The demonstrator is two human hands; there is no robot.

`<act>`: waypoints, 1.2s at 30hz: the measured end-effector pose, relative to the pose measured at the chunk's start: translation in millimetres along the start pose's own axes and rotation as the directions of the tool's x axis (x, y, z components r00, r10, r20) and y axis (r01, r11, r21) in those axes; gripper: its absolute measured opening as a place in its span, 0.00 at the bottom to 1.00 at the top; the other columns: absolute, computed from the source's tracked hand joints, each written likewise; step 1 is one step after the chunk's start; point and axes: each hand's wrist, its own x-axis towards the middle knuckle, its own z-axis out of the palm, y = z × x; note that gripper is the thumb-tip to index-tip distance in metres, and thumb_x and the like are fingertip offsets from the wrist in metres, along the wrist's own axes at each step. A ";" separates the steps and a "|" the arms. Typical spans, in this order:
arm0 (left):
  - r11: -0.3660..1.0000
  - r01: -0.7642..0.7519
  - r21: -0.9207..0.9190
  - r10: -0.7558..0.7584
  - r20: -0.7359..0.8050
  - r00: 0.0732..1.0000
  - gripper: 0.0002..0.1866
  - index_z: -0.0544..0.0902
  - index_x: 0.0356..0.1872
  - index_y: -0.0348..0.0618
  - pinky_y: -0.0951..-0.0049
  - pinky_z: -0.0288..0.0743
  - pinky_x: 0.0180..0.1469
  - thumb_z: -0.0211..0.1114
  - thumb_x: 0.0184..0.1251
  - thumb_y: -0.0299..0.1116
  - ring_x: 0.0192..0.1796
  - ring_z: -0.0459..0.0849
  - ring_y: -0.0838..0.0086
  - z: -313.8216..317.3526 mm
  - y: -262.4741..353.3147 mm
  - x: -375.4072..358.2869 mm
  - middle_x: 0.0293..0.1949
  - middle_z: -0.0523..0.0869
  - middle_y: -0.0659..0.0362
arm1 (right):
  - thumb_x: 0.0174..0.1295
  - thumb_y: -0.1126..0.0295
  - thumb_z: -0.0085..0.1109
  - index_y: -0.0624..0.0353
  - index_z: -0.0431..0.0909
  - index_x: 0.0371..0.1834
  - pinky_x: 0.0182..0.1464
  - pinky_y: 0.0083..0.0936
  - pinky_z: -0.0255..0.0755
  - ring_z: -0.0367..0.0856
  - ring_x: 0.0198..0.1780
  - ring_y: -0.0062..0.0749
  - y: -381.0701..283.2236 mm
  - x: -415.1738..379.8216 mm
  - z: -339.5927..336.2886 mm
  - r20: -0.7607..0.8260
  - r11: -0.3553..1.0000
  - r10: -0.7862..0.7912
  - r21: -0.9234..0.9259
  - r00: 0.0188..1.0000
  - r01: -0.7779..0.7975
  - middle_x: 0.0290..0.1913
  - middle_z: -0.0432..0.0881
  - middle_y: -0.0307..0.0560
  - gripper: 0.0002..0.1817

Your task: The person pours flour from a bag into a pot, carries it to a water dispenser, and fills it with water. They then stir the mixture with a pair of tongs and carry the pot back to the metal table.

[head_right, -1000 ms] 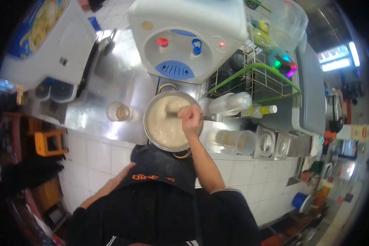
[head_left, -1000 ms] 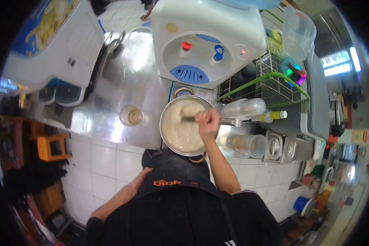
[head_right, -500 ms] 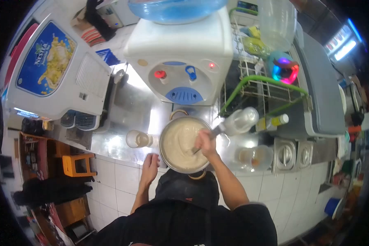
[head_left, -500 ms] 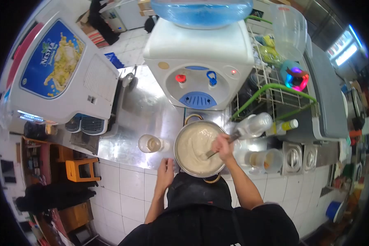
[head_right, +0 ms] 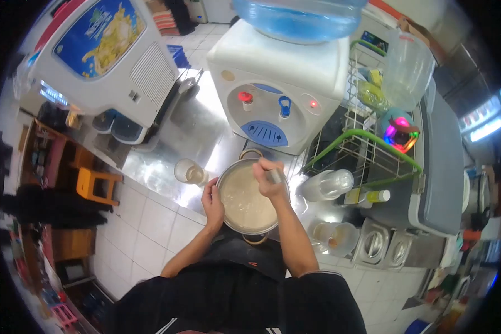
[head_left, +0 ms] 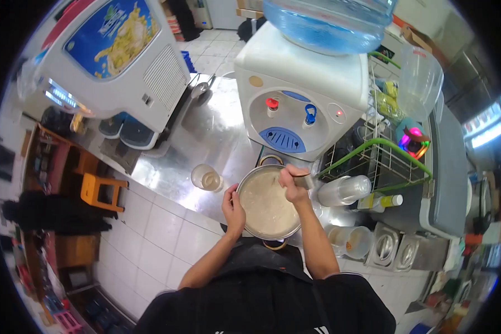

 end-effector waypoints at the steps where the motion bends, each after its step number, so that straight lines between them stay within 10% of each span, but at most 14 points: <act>1: 0.998 0.041 -0.046 -0.042 -0.009 0.999 0.13 0.78 0.52 0.35 0.73 0.71 0.54 0.49 0.77 0.30 0.49 0.78 0.74 0.0 -5.1 -0.7 0.48 0.82 0.55 | 0.65 0.70 0.53 0.60 0.65 0.13 0.22 0.24 0.57 0.66 0.17 0.20 0.0 8.8 8.3 0.057 0.985 -0.127 -0.108 0.990 0.133 0.13 0.68 0.37 0.21; 4: 0.989 0.058 -0.136 -0.079 -0.150 0.986 0.11 0.78 0.46 0.36 0.74 0.70 0.54 0.50 0.77 0.31 0.47 0.77 0.75 -0.8 -26.8 0.0 0.44 0.81 0.57 | 0.64 0.69 0.55 0.61 0.66 0.14 0.23 0.25 0.58 0.66 0.18 0.22 4.8 23.9 37.7 0.270 0.941 -0.248 -0.162 0.930 0.298 0.14 0.69 0.38 0.19; 6: 0.972 0.078 -0.222 -0.121 -0.187 0.975 0.10 0.78 0.45 0.37 0.74 0.69 0.55 0.50 0.77 0.31 0.48 0.76 0.75 0.6 -35.3 0.3 0.43 0.81 0.57 | 0.64 0.67 0.55 0.60 0.66 0.15 0.24 0.24 0.60 0.66 0.19 0.24 1.0 20.7 61.1 0.382 0.937 -0.026 0.331 0.924 -0.110 0.15 0.69 0.39 0.19; 12: 0.964 0.074 -0.254 -0.107 -0.118 0.987 0.10 0.77 0.46 0.37 0.75 0.68 0.54 0.51 0.78 0.32 0.48 0.76 0.75 -0.6 -28.1 2.7 0.43 0.80 0.58 | 0.62 0.61 0.58 0.59 0.60 0.14 0.23 0.25 0.59 0.62 0.16 0.26 -9.6 20.0 67.1 0.635 0.878 0.021 0.357 0.772 -0.318 0.14 0.64 0.40 0.23; 15: 0.969 0.072 -0.238 -0.109 -0.143 0.984 0.10 0.78 0.45 0.36 0.74 0.71 0.50 0.51 0.78 0.32 0.44 0.77 0.75 2.4 -26.9 2.4 0.41 0.81 0.57 | 0.58 0.67 0.58 0.62 0.65 0.17 0.22 0.31 0.56 0.60 0.16 0.35 -15.7 47.8 55.7 0.614 0.929 -0.184 -0.147 0.767 0.341 0.16 0.61 0.47 0.17; 22: 0.997 0.045 0.060 -0.038 -0.105 0.994 0.12 0.77 0.47 0.37 0.73 0.72 0.44 0.53 0.77 0.36 0.40 0.78 0.76 -4.8 -8.2 -0.7 0.38 0.82 0.57 | 0.62 0.72 0.59 0.59 0.72 0.24 0.25 0.33 0.59 0.65 0.19 0.39 11.7 10.0 -14.0 0.456 0.834 -0.014 -0.486 0.890 0.262 0.17 0.67 0.47 0.10; 28: 0.997 -0.043 0.060 0.050 -0.121 0.991 0.11 0.76 0.46 0.37 0.71 0.72 0.44 0.52 0.77 0.35 0.40 0.78 0.71 0.1 -27.9 3.3 0.39 0.80 0.54 | 0.69 0.68 0.47 0.55 0.61 0.19 0.19 0.25 0.58 0.58 0.14 0.24 5.3 -61.6 -31.4 0.011 0.950 0.287 0.125 0.958 -0.286 0.14 0.60 0.37 0.17; 36: 1.000 -0.021 0.002 0.021 -0.119 0.993 0.12 0.75 0.47 0.36 0.69 0.73 0.44 0.50 0.78 0.35 0.41 0.78 0.68 0.8 -26.6 3.7 0.40 0.79 0.52 | 0.67 0.70 0.46 0.54 0.56 0.20 0.19 0.25 0.55 0.54 0.15 0.23 16.1 -68.5 88.9 -0.050 0.884 0.022 0.468 0.998 0.004 0.13 0.56 0.37 0.17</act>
